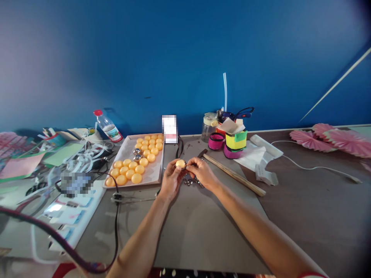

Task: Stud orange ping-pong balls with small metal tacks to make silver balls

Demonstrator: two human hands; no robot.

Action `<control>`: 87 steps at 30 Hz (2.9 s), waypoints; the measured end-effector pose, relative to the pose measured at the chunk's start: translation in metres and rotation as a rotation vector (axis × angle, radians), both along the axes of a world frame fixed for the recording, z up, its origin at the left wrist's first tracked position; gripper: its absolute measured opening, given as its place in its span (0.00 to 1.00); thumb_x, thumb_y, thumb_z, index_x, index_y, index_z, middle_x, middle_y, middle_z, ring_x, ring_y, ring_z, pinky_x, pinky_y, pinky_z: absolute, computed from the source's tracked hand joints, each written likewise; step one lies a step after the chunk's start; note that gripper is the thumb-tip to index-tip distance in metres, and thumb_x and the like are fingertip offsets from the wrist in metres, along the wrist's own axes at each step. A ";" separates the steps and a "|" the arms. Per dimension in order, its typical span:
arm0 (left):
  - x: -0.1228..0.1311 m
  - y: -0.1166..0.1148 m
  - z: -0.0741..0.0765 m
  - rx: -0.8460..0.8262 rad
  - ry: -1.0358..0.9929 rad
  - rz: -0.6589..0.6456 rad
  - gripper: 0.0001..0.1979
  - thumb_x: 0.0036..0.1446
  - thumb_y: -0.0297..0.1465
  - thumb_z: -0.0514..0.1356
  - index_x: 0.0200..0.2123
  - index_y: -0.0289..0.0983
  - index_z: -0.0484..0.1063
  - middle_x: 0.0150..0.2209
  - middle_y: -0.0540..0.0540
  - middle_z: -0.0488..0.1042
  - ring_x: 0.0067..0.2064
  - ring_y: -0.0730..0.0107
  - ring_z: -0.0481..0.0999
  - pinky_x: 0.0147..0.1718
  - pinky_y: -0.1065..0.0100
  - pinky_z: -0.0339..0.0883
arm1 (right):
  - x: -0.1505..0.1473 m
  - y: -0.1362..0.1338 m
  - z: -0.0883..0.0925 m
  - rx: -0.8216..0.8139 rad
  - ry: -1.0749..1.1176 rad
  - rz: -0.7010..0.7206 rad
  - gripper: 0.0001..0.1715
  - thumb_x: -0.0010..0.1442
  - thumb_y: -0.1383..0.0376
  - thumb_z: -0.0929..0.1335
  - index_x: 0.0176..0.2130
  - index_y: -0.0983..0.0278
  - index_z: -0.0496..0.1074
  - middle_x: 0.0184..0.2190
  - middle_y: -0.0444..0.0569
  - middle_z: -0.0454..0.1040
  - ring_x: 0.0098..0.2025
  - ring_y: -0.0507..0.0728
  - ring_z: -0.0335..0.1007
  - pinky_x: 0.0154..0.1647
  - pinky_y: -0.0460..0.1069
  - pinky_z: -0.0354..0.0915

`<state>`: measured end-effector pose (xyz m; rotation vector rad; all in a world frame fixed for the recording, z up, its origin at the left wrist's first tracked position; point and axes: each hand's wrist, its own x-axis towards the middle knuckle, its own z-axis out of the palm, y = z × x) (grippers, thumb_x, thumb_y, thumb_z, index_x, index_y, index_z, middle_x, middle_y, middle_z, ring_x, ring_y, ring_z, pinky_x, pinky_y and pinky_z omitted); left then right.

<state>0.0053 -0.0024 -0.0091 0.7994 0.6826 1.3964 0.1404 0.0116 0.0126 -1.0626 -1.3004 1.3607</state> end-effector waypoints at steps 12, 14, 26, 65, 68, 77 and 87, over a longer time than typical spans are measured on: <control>0.000 -0.002 -0.002 0.038 0.177 0.064 0.18 0.49 0.36 0.64 0.43 0.39 0.68 0.40 0.47 0.70 0.42 0.68 0.71 0.47 0.60 0.67 | 0.001 0.000 -0.006 0.001 -0.009 0.027 0.08 0.51 0.61 0.66 0.27 0.63 0.63 0.13 0.36 0.62 0.19 0.48 0.55 0.23 0.45 0.52; -0.001 -0.002 -0.004 0.048 0.218 0.077 0.18 0.49 0.36 0.64 0.44 0.38 0.68 0.40 0.46 0.70 0.42 0.68 0.71 0.46 0.61 0.67 | -0.002 0.000 -0.007 -0.017 -0.008 0.008 0.08 0.50 0.61 0.66 0.27 0.62 0.62 0.13 0.36 0.62 0.18 0.48 0.55 0.22 0.45 0.51; -0.001 0.006 0.000 -0.096 0.013 0.001 0.18 0.47 0.34 0.66 0.42 0.39 0.67 0.36 0.50 0.73 0.35 0.73 0.75 0.43 0.66 0.67 | 0.023 0.016 -0.006 0.181 -0.420 0.003 0.09 0.55 0.61 0.64 0.35 0.64 0.70 0.27 0.44 0.70 0.28 0.51 0.65 0.32 0.47 0.59; -0.002 0.004 0.007 -0.117 -0.057 -0.062 0.19 0.47 0.31 0.67 0.43 0.38 0.67 0.38 0.48 0.74 0.38 0.70 0.76 0.47 0.64 0.66 | 0.013 0.014 -0.006 -0.006 0.248 0.044 0.12 0.46 0.62 0.71 0.32 0.64 0.70 0.20 0.40 0.69 0.21 0.48 0.62 0.29 0.47 0.58; 0.000 0.003 0.008 -0.100 -0.061 -0.057 0.18 0.46 0.31 0.67 0.42 0.38 0.68 0.38 0.48 0.74 0.40 0.70 0.75 0.48 0.63 0.65 | 0.010 0.009 -0.002 0.008 0.117 0.030 0.09 0.48 0.61 0.69 0.30 0.64 0.69 0.16 0.38 0.65 0.20 0.48 0.58 0.25 0.45 0.55; 0.001 0.003 0.006 -0.084 -0.066 -0.069 0.19 0.46 0.30 0.67 0.43 0.39 0.69 0.39 0.47 0.72 0.41 0.68 0.74 0.49 0.62 0.65 | 0.006 0.004 0.003 0.011 -0.029 0.017 0.09 0.50 0.60 0.66 0.29 0.64 0.69 0.15 0.37 0.61 0.20 0.48 0.55 0.25 0.45 0.52; 0.000 0.002 0.003 -0.073 -0.044 -0.069 0.19 0.46 0.30 0.67 0.43 0.38 0.70 0.40 0.47 0.72 0.41 0.71 0.73 0.47 0.65 0.66 | 0.010 0.009 -0.004 -0.058 0.080 0.112 0.08 0.50 0.61 0.68 0.27 0.64 0.68 0.16 0.38 0.64 0.21 0.48 0.58 0.26 0.45 0.53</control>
